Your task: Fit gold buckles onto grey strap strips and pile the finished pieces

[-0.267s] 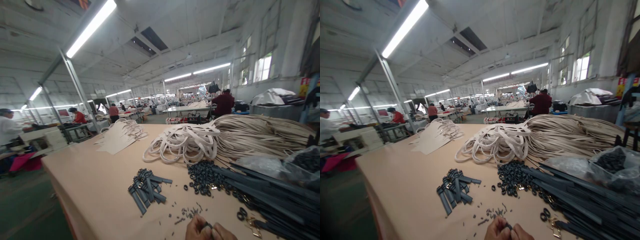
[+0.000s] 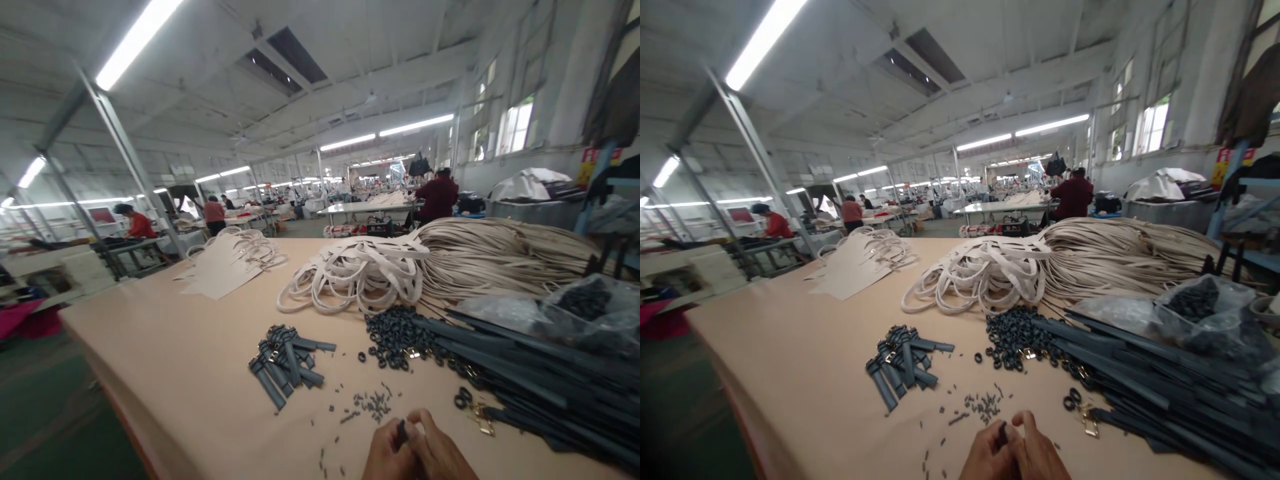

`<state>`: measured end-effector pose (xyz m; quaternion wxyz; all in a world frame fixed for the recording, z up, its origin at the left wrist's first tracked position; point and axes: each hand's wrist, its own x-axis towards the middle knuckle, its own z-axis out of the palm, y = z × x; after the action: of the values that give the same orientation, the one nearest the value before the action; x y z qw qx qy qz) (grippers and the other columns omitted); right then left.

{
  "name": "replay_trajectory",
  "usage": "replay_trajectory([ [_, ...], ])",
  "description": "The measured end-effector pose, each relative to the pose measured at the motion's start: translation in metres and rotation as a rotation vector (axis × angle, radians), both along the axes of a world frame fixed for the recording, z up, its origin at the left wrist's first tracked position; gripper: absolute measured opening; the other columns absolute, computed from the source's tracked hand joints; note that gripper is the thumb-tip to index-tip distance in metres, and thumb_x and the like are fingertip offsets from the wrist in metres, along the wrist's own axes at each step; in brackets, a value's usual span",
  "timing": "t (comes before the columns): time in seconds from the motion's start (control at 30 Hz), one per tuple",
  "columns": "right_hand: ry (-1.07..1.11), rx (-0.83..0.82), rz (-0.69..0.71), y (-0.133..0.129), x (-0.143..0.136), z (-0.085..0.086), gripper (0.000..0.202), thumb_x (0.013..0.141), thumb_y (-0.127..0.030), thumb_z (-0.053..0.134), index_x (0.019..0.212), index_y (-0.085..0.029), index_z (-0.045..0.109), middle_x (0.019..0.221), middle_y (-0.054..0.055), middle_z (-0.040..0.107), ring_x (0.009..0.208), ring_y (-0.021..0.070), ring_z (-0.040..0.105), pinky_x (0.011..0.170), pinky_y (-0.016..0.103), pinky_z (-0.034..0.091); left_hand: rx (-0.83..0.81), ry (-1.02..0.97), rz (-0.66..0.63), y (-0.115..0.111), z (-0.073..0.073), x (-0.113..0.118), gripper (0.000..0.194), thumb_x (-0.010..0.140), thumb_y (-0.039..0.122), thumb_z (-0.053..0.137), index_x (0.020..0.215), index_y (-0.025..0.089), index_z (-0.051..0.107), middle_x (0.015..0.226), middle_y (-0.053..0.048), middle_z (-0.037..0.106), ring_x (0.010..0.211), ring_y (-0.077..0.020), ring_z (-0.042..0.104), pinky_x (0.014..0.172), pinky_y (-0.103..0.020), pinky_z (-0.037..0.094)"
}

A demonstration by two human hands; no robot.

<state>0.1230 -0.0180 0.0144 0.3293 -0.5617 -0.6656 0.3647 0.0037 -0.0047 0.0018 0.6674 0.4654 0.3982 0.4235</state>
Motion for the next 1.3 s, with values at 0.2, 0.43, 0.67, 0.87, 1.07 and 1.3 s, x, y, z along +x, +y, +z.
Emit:
replay_trajectory([
  [0.2, 0.081, 0.037, 0.146, 0.002, 0.008, 0.01, 0.022, 0.089, -0.032, 0.032, 0.075, -0.019, 0.045, 0.062, 0.0, 0.06, 0.06, 0.0138, 0.057, 0.061, 0.023, 0.041, -0.089, -0.133, 0.111, -0.007, 0.008, 0.003, 0.032, 0.069, 0.044, 0.061, 0.071, 0.014, 0.048, 0.053, 0.002, 0.05, 0.044, -0.0081, 0.047, 0.043, -0.018, 0.033],
  [0.43, 0.206, -0.063, 0.241, 0.004, 0.024, 0.03, 0.027, 0.087, -0.03, 0.034, 0.069, -0.017, 0.048, 0.057, -0.001, 0.056, 0.05, 0.0104, 0.05, 0.05, 0.021, 0.038, -0.185, -0.301, 0.121, 0.001, 0.025, 0.004, 0.026, 0.072, 0.037, 0.06, 0.074, 0.015, 0.046, 0.057, 0.003, 0.049, 0.048, -0.0065, 0.048, 0.048, -0.019, 0.04],
  [0.67, 0.334, -0.076, -0.135, 0.018, 0.052, 0.031, 0.029, 0.083, -0.039, 0.037, 0.067, -0.017, 0.046, 0.057, -0.003, 0.05, 0.038, 0.0065, 0.038, 0.037, 0.02, 0.032, 0.466, 0.606, 0.213, 0.071, 0.045, -0.036, 0.017, 0.08, 0.029, 0.046, 0.079, 0.015, 0.055, 0.068, -0.002, 0.056, 0.061, -0.0129, 0.053, 0.058, -0.025, 0.044],
  [0.87, 0.514, 0.039, -0.369, 0.024, 0.063, 0.031, 0.027, 0.082, -0.042, 0.041, 0.076, -0.016, 0.048, 0.058, -0.002, 0.05, 0.044, 0.0088, 0.044, 0.041, 0.02, 0.038, 1.106, 1.151, -0.133, 0.1, 0.048, 0.022, 0.022, 0.081, 0.008, 0.037, 0.09, 0.015, 0.055, 0.092, -0.007, 0.058, 0.088, -0.0159, 0.052, 0.079, -0.027, 0.042],
  [1.07, 0.539, 0.1, -0.426, 0.026, 0.07, 0.026, 0.027, 0.082, -0.041, 0.042, 0.074, -0.015, 0.048, 0.063, 0.001, 0.055, 0.043, 0.0079, 0.043, 0.04, 0.02, 0.038, 1.075, 1.349, -0.068, 0.12, 0.03, 0.078, 0.025, 0.076, -0.003, 0.031, 0.085, 0.004, 0.053, 0.096, -0.019, 0.05, 0.091, -0.0246, 0.048, 0.075, -0.038, 0.041],
  [1.3, 0.581, 0.105, -0.37, 0.025, 0.065, 0.035, 0.025, 0.081, -0.04, 0.042, 0.076, -0.015, 0.047, 0.065, 0.001, 0.056, 0.039, 0.006, 0.042, 0.037, 0.019, 0.036, 1.177, 1.378, -0.182, 0.084, 0.023, 0.049, 0.015, 0.08, 0.006, 0.039, 0.081, 0.014, 0.052, 0.094, -0.01, 0.049, 0.09, -0.0204, 0.043, 0.075, -0.032, 0.04],
])
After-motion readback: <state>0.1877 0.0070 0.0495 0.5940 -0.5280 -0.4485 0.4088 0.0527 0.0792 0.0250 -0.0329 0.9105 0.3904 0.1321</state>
